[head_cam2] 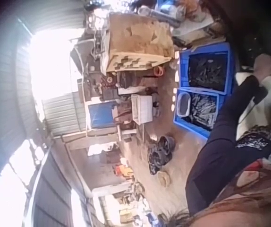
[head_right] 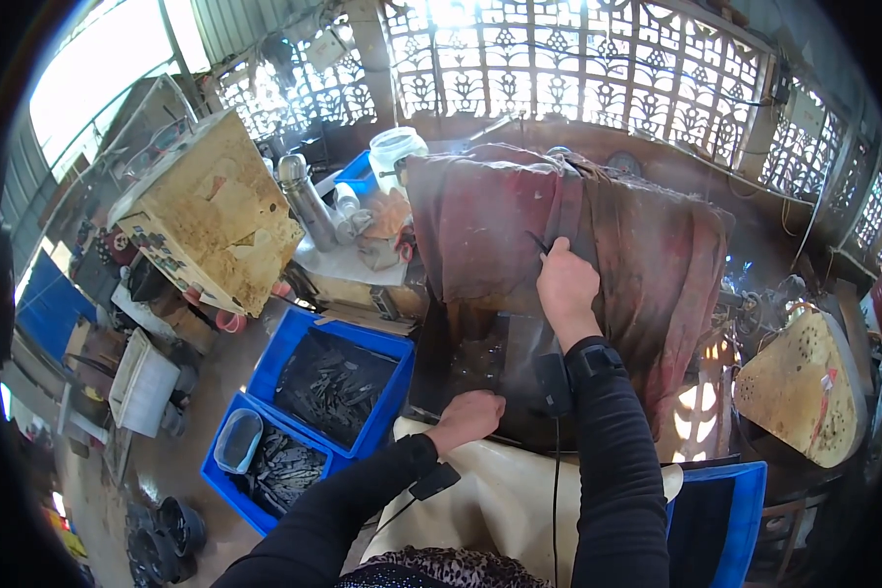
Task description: The person picks up a metal piece from a blue bin, holds it against a rotating grinding wheel while water sprays, and then places the piece into a bucket. This process is repeated with several more metal pieces.
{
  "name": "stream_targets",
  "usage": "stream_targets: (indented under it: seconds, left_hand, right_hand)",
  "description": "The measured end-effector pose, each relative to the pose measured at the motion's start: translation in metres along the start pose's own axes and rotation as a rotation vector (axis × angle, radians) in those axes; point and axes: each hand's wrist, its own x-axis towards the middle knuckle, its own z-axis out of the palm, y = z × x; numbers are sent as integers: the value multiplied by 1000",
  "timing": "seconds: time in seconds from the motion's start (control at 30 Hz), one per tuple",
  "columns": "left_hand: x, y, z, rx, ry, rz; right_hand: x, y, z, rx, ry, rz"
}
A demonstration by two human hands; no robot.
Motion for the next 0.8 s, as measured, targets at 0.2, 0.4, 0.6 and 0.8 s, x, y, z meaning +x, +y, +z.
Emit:
stream_targets:
  seconds: [0.2,0.4,0.6,0.8]
  left_hand:
    - [0,1,-1,16,7,8]
    - [0,0,1,9,4,12]
    - [1,-1,0,-1,-6,-8]
    - [2,1,-5,4,1,-9]
  right_hand:
    - [0,2,4,-4,44,-17]
    - [-1,-1,-2,7,16,-1]
    - [-1,-2,-3,8,-11,16]
    - [3,-3,-3,11,-5,13]
